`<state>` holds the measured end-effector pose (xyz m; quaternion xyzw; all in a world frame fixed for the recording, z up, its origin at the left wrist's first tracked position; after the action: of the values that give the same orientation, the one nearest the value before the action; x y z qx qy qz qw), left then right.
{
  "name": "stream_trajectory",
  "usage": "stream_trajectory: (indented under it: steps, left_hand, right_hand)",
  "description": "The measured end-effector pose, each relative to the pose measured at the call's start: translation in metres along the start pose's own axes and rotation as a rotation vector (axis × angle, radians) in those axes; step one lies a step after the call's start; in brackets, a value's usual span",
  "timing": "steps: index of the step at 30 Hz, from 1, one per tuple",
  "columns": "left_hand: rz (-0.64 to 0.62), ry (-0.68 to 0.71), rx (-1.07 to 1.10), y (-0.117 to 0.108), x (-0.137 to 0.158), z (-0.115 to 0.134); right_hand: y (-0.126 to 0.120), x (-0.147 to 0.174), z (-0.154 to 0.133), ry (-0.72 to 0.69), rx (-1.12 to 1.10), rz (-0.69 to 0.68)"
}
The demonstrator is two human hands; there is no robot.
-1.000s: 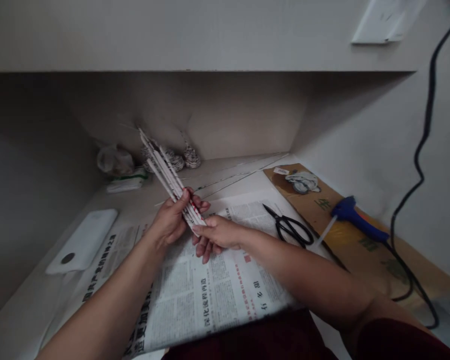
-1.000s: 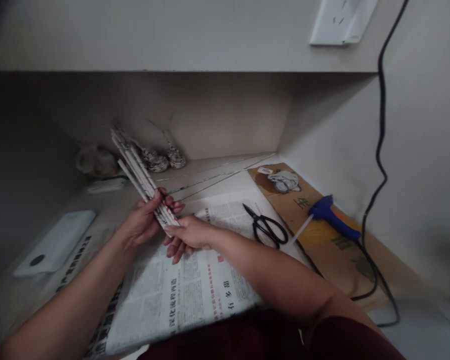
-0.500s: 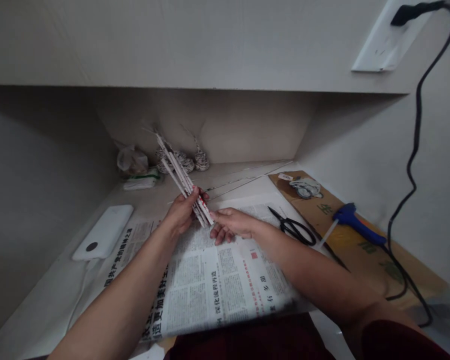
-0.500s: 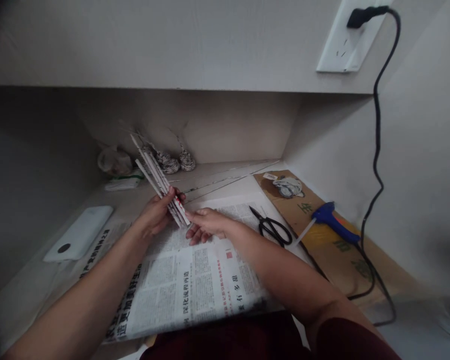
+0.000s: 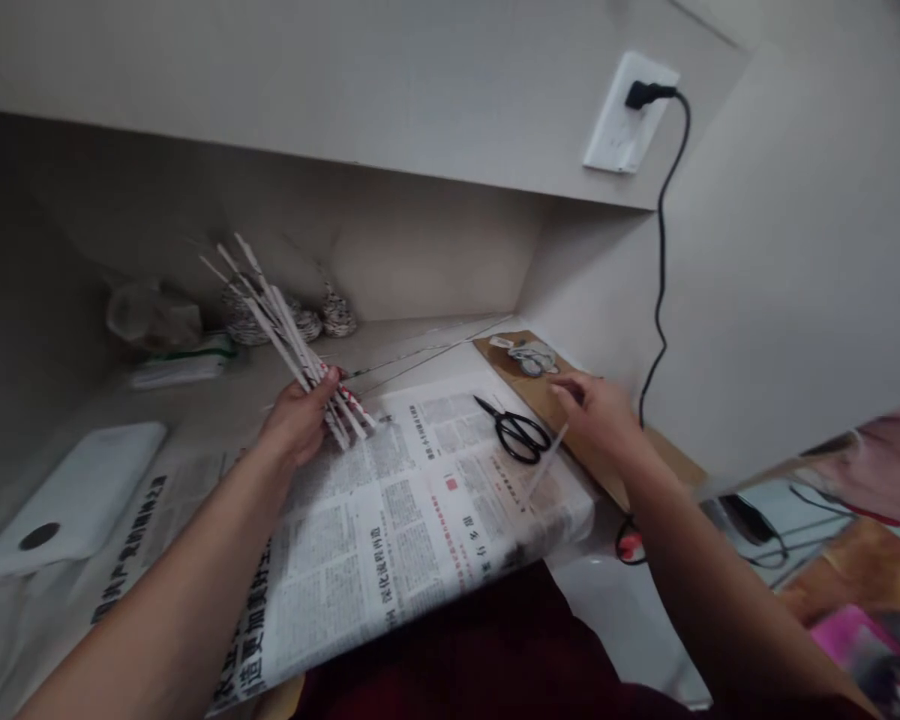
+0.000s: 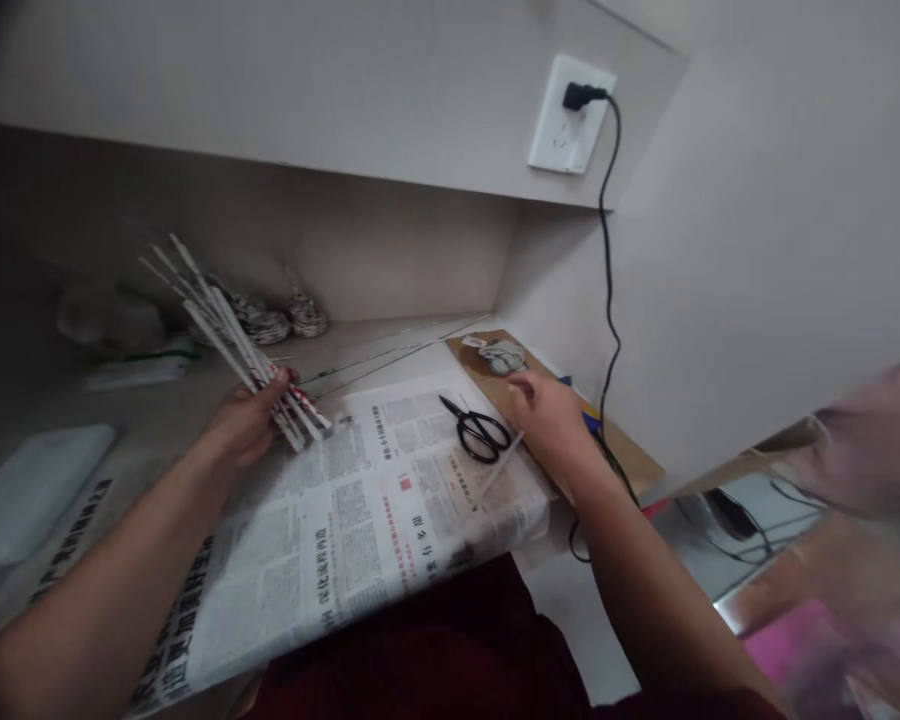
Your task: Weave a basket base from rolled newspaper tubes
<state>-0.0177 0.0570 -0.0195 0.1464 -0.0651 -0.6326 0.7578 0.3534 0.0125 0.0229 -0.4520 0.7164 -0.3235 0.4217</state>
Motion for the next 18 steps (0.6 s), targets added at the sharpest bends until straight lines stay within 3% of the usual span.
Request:
stream_trajectory:
  steps: [3,5,10,18]
  left_hand:
    - [-0.008,0.022,-0.066,0.001,0.002,-0.002]
    - [-0.012,0.066,-0.118,0.001,0.002,-0.005]
    - [-0.057,0.19,-0.228,0.0,0.001,-0.013]
    - [-0.089,0.209,-0.265,0.0,0.0,-0.011]
  right_hand:
    - [-0.014,0.009,0.043,0.18,0.399,0.033]
    - [-0.015,0.014,0.06,0.289,0.513,-0.008]
    - [-0.002,0.012,0.067,0.376,0.586,-0.031]
    - [-0.005,-0.004,0.077,0.316,0.544,-0.053]
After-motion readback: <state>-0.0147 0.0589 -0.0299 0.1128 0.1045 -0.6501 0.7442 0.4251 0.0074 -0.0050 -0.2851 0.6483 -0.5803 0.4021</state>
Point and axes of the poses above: each hand's wrist, its own x-axis away from the middle knuckle, its own y-axis out of the palm, z = x × y, the point moved 1 cm from there along -x, towards the middle knuckle, and after that the axes turned 11 degrees about y, right-handed, at the moved point
